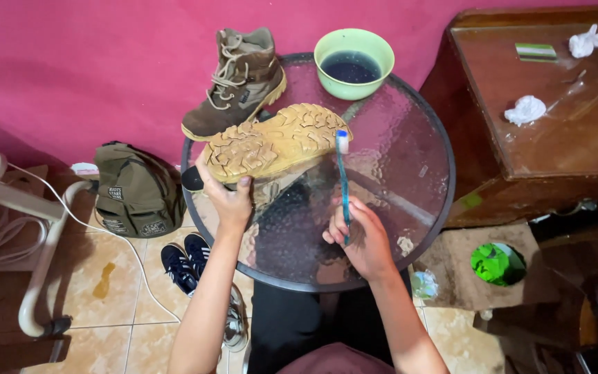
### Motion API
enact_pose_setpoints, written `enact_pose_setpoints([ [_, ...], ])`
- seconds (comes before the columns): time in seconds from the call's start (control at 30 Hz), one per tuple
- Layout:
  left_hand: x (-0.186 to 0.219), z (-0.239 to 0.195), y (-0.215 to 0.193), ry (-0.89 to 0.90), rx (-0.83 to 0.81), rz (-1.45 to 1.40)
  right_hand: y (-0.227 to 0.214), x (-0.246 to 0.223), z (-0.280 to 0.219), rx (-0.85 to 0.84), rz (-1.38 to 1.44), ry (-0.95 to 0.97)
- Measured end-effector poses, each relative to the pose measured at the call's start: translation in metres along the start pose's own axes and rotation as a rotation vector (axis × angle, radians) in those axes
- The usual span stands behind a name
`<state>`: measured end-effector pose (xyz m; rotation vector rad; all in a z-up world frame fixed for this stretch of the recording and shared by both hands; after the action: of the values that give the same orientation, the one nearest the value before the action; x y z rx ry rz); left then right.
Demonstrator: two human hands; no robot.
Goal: The person scrubs the sole of a brown hiking boot with a toothbrush. They hold the boot with one hand and use the toothbrush with the other to clean the tread pattern on the bottom of the shoe.
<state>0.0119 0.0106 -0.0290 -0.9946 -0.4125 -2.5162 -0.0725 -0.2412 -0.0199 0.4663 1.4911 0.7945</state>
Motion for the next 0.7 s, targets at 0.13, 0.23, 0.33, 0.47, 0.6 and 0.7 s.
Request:
enact_pose_setpoints([
  [0.13, -0.006, -0.001, -0.004, 0.073, -0.022, -0.007, -0.002, -0.005, -0.001, -0.034, 0.023, 0.045],
  [0.23, -0.019, -0.004, -0.007, 0.119, -0.027, -0.007, -0.001, -0.008, -0.002, -0.088, 0.048, 0.104],
  [0.33, -0.017, -0.004, -0.007, 0.147, -0.046, 0.01, -0.001, -0.01, -0.005, -0.116, 0.104, 0.156],
  [0.47, -0.005, -0.001, -0.004, 0.166, -0.103, 0.023, -0.004, -0.011, -0.002, -0.114, 0.296, 0.206],
  [0.6, 0.001, 0.001, -0.001, 0.17, -0.151, 0.044, -0.022, -0.002, 0.001, -0.152, 0.402, 0.248],
  [0.7, 0.007, 0.002, 0.0, 0.168, -0.187, 0.071, -0.032, 0.0, 0.002, -0.164, 0.408, 0.271],
])
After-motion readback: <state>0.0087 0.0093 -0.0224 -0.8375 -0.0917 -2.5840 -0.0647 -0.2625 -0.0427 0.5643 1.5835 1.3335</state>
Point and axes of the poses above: each hand's wrist, its own z-axis towards the middle knuckle, its own y-axis out of the palm, x = y × z, the point moved 1 cm from there along z, towards the middle knuckle, and after that the axes turned 5 degrees about -z, right-handed, at the moved point
